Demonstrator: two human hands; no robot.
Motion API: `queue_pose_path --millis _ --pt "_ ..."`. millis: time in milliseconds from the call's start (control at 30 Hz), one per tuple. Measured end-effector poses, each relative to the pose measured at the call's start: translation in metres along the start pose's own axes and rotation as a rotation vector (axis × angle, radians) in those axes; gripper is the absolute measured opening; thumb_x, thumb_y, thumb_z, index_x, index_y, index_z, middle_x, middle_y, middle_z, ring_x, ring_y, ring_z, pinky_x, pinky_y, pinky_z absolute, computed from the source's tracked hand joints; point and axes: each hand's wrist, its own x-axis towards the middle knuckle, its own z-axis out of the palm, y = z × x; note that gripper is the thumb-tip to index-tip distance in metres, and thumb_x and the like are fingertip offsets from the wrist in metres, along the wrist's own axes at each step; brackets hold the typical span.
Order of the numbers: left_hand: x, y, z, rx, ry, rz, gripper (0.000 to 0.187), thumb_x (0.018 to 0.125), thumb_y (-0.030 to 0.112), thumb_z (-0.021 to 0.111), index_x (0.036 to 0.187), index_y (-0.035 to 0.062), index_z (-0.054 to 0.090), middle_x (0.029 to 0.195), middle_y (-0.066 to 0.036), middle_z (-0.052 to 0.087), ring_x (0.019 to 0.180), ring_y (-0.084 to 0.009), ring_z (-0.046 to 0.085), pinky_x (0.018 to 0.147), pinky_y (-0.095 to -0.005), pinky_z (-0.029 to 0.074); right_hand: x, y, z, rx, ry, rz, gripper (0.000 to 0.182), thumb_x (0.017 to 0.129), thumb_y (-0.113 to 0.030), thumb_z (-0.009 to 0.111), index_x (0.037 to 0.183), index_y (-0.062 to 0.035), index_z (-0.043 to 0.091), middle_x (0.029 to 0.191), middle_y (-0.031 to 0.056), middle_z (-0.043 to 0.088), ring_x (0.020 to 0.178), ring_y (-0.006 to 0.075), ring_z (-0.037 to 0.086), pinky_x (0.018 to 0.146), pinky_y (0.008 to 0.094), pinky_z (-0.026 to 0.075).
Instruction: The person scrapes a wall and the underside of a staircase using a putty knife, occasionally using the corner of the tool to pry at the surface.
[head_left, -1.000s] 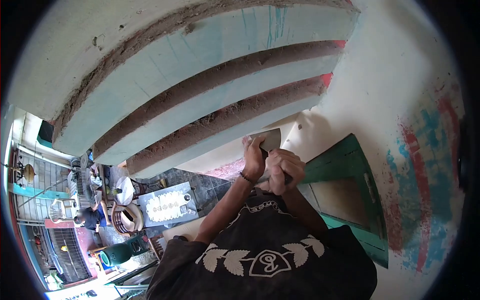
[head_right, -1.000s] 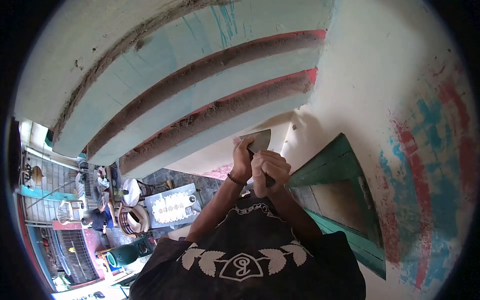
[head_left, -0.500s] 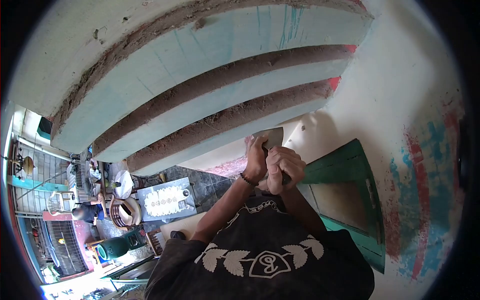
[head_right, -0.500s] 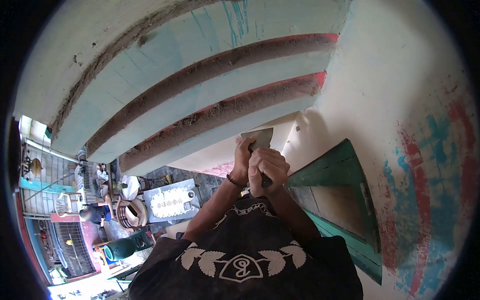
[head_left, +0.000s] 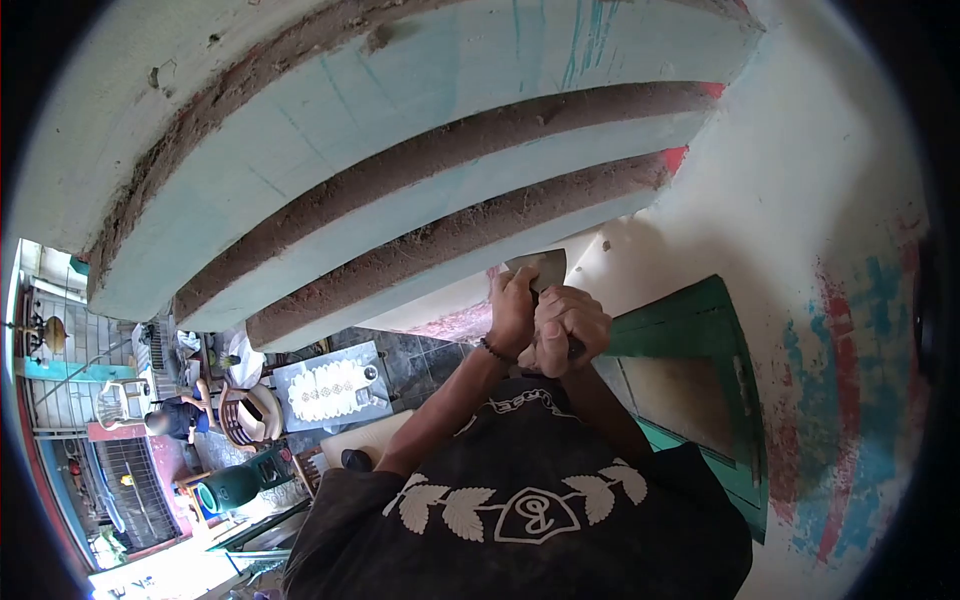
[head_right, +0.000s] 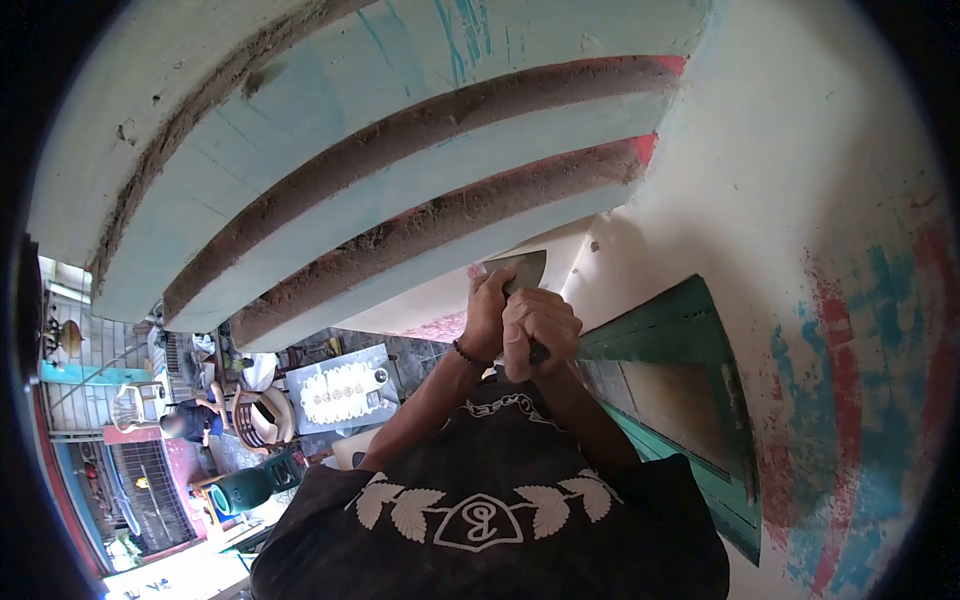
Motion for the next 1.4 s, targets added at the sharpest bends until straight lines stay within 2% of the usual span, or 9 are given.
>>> queue_pose_path --millis 100,200,500,600,800,967,1067,1233,1400 --pt "-0.009 -0.003 -0.003 0.554 0.054 0.454 0.033 0.078 0.022 0.063 0.099 -0.0045 0.062 0.085 -0.016 0.066 0.074 -0.0256 0.064 0.067 -0.0342 0.049 0.000 -0.011 -0.002 0.041 -0.032 0.048 0.023 0.071 0.000 0.051 0.053 -0.0007 0.037 0.052 0.0113 0.051 0.042 0.0214 0.051 0.044 0.0308 0.043" --pt "-0.009 0.021 -0.006 0.136 -0.100 0.065 0.019 0.082 0.007 0.051 0.094 -0.0029 0.063 0.080 -0.017 0.066 0.073 -0.0263 0.063 0.069 -0.0367 0.049 0.004 -0.008 0.001 -0.002 -0.109 0.083 0.021 0.070 0.002 0.051 0.054 -0.0010 0.037 0.052 0.0107 0.050 0.043 0.0218 0.050 0.045 0.0317 0.042" --pt "-0.016 0.046 -0.008 0.298 -0.037 0.287 0.019 0.089 0.008 0.049 0.085 -0.0031 0.063 0.079 -0.008 0.064 0.069 -0.0137 0.055 0.064 -0.0298 0.046 0.005 -0.011 0.002 0.040 -0.061 0.025 0.026 0.072 -0.001 0.053 0.054 -0.0025 0.035 0.052 0.0100 0.050 0.042 0.0208 0.048 0.043 0.0303 0.039" --pt "-0.004 0.022 0.000 -0.402 -0.058 -0.167 0.017 0.087 0.010 0.051 0.086 -0.0027 0.064 0.078 -0.009 0.064 0.069 -0.0141 0.057 0.064 -0.0297 0.047 0.012 -0.003 -0.003 0.072 -0.061 0.021 0.026 0.073 0.000 0.052 0.054 -0.0014 0.035 0.052 0.0098 0.049 0.043 0.0205 0.049 0.044 0.0301 0.040" --pt "-0.009 0.016 -0.008 0.431 -0.052 0.379 0.018 0.086 0.009 0.052 0.095 -0.0021 0.064 0.081 -0.008 0.066 0.078 -0.0127 0.062 0.071 -0.0268 0.050 0.006 -0.008 -0.003 -0.079 -0.136 0.092 0.025 0.073 0.000 0.054 0.054 -0.0011 0.038 0.053 0.0107 0.050 0.044 0.0225 0.050 0.045 0.0311 0.041" --pt "-0.008 -0.002 -0.003 0.104 -0.085 0.087 0.026 0.077 0.012 0.064 0.097 -0.0050 0.064 0.085 -0.020 0.066 0.081 -0.0296 0.066 0.073 -0.0350 0.051 -0.013 -0.002 -0.006 -0.043 -0.069 0.129 0.024 0.074 -0.001 0.052 0.053 0.0002 0.038 0.052 0.0116 0.051 0.042 0.0217 0.050 0.045 0.0321 0.043" --pt "-0.015 0.028 -0.009 0.370 -0.030 0.275 0.020 0.089 0.010 0.051 0.093 -0.0053 0.063 0.082 -0.006 0.066 0.076 -0.0131 0.060 0.069 -0.0287 0.050 -0.001 -0.009 -0.002 -0.009 -0.064 0.026 0.025 0.073 -0.001 0.052 0.052 -0.0009 0.037 0.052 0.0126 0.051 0.041 0.0212 0.049 0.045 0.0332 0.044" --pt "-0.014 0.028 0.002 -0.230 -0.058 -0.155 0.026 0.092 0.015 0.046 0.082 -0.0035 0.061 0.078 -0.004 0.062 0.074 -0.0114 0.056 0.068 -0.0282 0.048 0.000 -0.013 -0.007 -0.027 0.002 0.087 0.026 0.072 -0.001 0.052 0.053 -0.0012 0.035 0.050 0.0119 0.049 0.041 0.0218 0.048 0.045 0.0333 0.044" --pt "-0.004 -0.025 -0.004 -0.151 -0.188 0.056 0.017 0.086 0.013 0.054 0.086 -0.0013 0.062 0.079 -0.009 0.065 0.074 -0.0169 0.061 0.067 -0.0311 0.050 -0.021 0.017 -0.003 -0.156 -0.123 0.138 0.025 0.074 -0.002 0.054 0.054 -0.0015 0.039 0.052 0.0115 0.051 0.044 0.0214 0.052 0.046 0.0308 0.042"
